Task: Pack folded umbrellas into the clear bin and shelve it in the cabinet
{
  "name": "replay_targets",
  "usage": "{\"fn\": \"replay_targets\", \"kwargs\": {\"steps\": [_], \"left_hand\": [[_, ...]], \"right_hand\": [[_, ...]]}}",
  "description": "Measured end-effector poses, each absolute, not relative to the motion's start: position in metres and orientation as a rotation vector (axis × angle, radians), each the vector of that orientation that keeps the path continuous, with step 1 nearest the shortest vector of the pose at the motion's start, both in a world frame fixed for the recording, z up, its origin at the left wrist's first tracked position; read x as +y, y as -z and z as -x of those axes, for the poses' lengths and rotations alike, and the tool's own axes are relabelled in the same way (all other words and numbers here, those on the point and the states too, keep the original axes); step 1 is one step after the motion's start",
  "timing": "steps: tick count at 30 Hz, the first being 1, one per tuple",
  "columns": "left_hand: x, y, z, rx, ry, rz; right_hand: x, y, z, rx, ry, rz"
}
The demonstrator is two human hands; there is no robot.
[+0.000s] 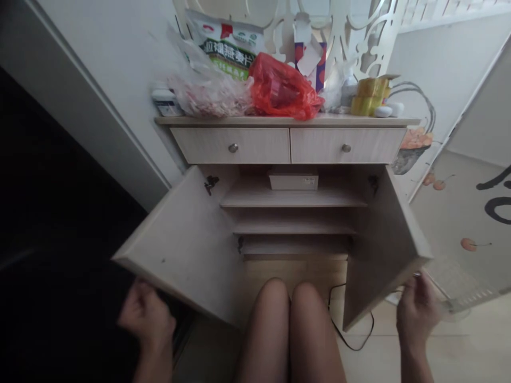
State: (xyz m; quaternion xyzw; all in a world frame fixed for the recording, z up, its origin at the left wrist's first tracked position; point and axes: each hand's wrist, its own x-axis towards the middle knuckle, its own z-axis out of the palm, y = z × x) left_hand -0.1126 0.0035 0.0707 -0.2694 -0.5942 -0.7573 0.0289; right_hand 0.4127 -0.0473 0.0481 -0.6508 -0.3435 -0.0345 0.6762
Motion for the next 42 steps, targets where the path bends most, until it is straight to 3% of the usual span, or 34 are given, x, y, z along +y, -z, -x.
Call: {"fn": "replay_targets", "kwargs": {"steps": [7,12,24,42], "left_hand": [[0.048,-0.073,0.023,-1.763,2.315,1.549],[0.108,-0.082,-0.034,-1.672,2.277,1.876],[0.196,-0.09,-0.088,-1.761,2.036,1.931],[0.249,-0.105,-0.103,-1.906,1.888,2.042]], "right_hand": [[0.006,-0.069,-0.333,-1.06,-0.292,1.228],[0.066,-0.091,-0.284,-1.195,-0.371,1.192],[0.176,-0.108,-0.229,-1.325,-0.144,1.408],[0.237,-0.111,-0.218,-1.326,-0.16,1.469]]}}
